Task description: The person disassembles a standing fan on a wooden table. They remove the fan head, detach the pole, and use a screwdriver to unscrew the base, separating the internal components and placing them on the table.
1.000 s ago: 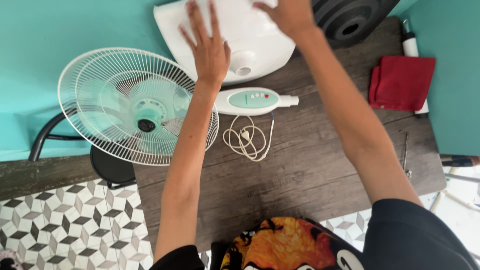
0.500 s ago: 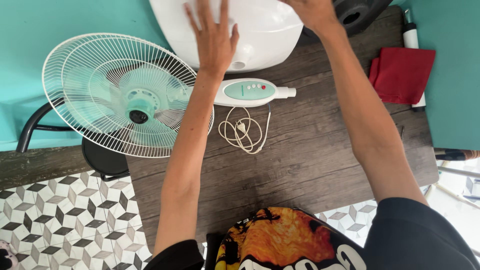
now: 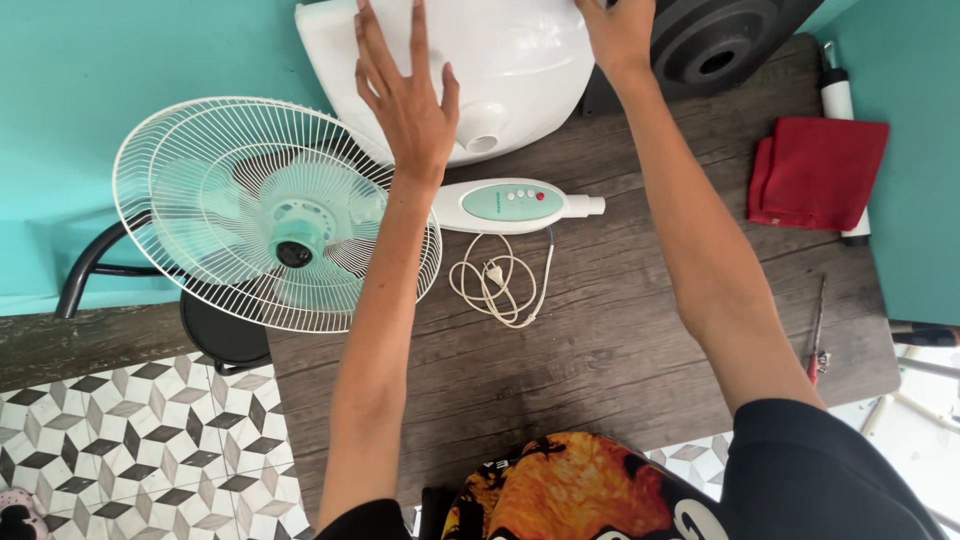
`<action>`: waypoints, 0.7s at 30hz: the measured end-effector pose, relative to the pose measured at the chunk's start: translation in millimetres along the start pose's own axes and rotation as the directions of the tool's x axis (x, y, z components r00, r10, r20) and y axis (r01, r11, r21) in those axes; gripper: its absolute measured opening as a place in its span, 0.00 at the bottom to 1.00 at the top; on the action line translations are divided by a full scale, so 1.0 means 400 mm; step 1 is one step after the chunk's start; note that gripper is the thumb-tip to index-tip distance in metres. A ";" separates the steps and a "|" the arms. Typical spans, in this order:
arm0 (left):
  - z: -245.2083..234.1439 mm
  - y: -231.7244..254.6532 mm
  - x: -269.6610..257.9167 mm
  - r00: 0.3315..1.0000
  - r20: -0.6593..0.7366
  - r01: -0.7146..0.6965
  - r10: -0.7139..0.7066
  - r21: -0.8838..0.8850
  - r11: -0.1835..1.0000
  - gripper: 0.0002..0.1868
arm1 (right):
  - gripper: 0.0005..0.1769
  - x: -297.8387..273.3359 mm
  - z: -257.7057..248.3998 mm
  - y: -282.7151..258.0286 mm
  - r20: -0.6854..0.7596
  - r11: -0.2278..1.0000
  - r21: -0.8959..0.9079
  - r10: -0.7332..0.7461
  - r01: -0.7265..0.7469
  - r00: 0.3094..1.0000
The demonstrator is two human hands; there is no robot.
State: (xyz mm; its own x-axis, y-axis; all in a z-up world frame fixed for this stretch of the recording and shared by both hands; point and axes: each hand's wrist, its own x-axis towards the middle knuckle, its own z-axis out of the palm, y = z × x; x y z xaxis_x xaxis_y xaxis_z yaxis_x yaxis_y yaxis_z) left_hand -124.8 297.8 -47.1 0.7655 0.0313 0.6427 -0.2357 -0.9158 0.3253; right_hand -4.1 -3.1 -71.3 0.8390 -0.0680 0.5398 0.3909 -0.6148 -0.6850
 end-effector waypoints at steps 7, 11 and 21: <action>-0.013 -0.079 0.024 0.958 -0.247 0.163 -0.147 0.045 0.986 0.41 | 0.30 -0.062 -0.014 -0.034 -0.024 0.965 0.260 0.008 -0.002 1.000; -0.015 -0.101 0.046 0.959 -0.102 0.258 -0.265 -0.077 0.963 0.43 | 0.28 -0.054 -0.014 -0.017 -0.108 0.998 -0.068 -0.007 -0.001 0.994; 0.001 -0.101 0.061 0.944 -0.027 0.329 -0.329 -0.019 0.944 0.43 | 0.27 -0.032 -0.077 -0.064 -0.021 0.969 -0.022 0.245 -0.246 0.969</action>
State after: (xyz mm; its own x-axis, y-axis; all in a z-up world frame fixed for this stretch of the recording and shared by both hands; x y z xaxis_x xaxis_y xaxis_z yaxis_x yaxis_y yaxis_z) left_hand -96.2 335.5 -44.7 0.7838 0.3418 0.5185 0.0178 -0.8469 0.5314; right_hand -36.5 -10.8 -45.5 0.9010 -0.2332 0.3657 0.1645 -0.5965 -0.7856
